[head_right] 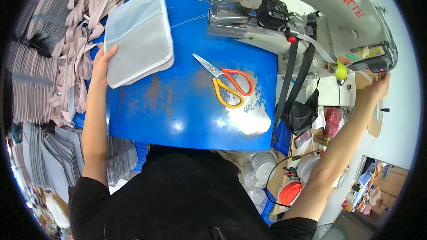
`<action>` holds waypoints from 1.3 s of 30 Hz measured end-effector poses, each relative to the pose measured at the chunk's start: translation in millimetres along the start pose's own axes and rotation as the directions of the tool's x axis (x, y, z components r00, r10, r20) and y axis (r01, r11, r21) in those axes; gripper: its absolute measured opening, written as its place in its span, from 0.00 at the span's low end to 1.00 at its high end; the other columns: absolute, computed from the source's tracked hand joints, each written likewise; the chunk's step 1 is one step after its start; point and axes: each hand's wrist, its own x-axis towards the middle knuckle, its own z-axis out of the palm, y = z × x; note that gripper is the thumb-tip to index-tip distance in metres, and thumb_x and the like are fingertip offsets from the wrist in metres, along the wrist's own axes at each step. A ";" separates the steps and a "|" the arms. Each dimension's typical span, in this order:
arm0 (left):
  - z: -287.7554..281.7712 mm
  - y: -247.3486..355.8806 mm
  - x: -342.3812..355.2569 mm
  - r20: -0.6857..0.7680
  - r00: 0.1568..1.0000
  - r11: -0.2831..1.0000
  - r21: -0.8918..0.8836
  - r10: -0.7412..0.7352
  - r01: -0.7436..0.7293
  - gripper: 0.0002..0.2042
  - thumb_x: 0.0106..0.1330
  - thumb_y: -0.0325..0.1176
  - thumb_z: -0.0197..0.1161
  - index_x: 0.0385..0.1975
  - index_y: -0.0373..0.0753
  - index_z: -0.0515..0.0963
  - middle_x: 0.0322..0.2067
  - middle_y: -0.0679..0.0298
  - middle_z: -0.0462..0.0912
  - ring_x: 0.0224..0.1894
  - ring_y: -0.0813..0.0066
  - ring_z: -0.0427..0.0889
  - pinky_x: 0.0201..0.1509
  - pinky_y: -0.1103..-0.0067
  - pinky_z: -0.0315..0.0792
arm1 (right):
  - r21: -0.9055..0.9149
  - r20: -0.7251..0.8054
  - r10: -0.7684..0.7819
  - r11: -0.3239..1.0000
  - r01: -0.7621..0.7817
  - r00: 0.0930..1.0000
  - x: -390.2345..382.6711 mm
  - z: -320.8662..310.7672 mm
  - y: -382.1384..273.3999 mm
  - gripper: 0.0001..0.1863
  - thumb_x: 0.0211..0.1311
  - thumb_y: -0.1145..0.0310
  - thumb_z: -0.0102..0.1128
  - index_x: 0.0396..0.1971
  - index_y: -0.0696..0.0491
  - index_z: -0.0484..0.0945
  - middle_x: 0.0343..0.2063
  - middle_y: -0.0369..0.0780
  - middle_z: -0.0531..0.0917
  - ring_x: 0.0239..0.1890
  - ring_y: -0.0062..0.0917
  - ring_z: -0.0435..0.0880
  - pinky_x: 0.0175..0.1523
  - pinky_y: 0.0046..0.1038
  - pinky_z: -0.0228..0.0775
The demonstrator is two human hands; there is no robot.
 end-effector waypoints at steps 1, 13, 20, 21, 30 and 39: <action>-12.6 -1.4 -13.4 -0.075 0.997 1.000 0.015 -0.001 0.002 0.25 0.68 0.32 0.69 0.63 0.33 0.75 0.54 0.57 0.85 0.51 0.69 0.85 0.57 0.74 0.78 | -0.092 -0.129 -0.082 0.993 0.071 0.988 -78.5 31.8 -21.6 0.25 0.76 0.54 0.59 0.56 0.63 0.78 0.52 0.46 0.85 0.49 0.32 0.83 0.57 0.40 0.74; -2.8 11.0 -61.3 -0.053 0.999 0.991 -0.133 0.005 -0.012 0.18 0.70 0.32 0.67 0.57 0.32 0.78 0.47 0.58 0.87 0.46 0.72 0.87 0.52 0.77 0.79 | -0.542 0.803 0.594 0.766 0.346 -0.056 -427.6 141.2 -113.8 0.43 0.52 0.76 0.77 0.71 0.55 0.68 0.41 0.45 0.85 0.32 0.30 0.86 0.40 0.29 0.78; -0.6 13.6 -66.0 -0.019 1.000 0.984 -0.179 -0.011 0.007 0.18 0.70 0.32 0.68 0.56 0.30 0.78 0.47 0.56 0.87 0.45 0.72 0.87 0.51 0.77 0.79 | -0.371 0.928 0.372 0.928 -0.014 0.027 -471.2 154.6 -133.5 0.37 0.57 0.64 0.79 0.66 0.49 0.73 0.34 0.34 0.78 0.34 0.18 0.74 0.42 0.21 0.69; 1.8 16.3 -65.6 -0.009 1.000 0.984 -0.177 -0.007 0.006 0.18 0.70 0.32 0.68 0.55 0.30 0.79 0.47 0.56 0.87 0.45 0.72 0.87 0.51 0.77 0.79 | -0.376 0.926 0.373 0.924 0.062 0.057 -474.0 162.6 -140.5 0.35 0.59 0.66 0.79 0.66 0.48 0.73 0.34 0.32 0.76 0.35 0.16 0.72 0.43 0.20 0.68; 43.4 108.0 -150.9 0.112 0.886 0.643 0.648 0.450 -0.408 0.21 0.62 0.23 0.66 0.57 0.34 0.80 0.45 0.59 0.89 0.41 0.69 0.88 0.44 0.74 0.81 | -0.374 0.904 0.235 0.840 0.392 0.358 -477.4 140.8 -102.7 0.30 0.58 0.60 0.78 0.57 0.52 0.75 0.34 0.46 0.88 0.33 0.44 0.89 0.40 0.39 0.80; 46.5 4.8 -219.7 0.794 0.600 0.200 0.574 0.101 -0.794 0.32 0.57 0.35 0.74 0.64 0.46 0.73 0.61 0.55 0.75 0.51 0.59 0.83 0.50 0.63 0.79 | -0.220 0.955 0.044 0.767 0.602 0.294 -454.3 97.5 -83.7 0.24 0.69 0.72 0.61 0.64 0.56 0.76 0.59 0.52 0.76 0.62 0.47 0.76 0.68 0.41 0.67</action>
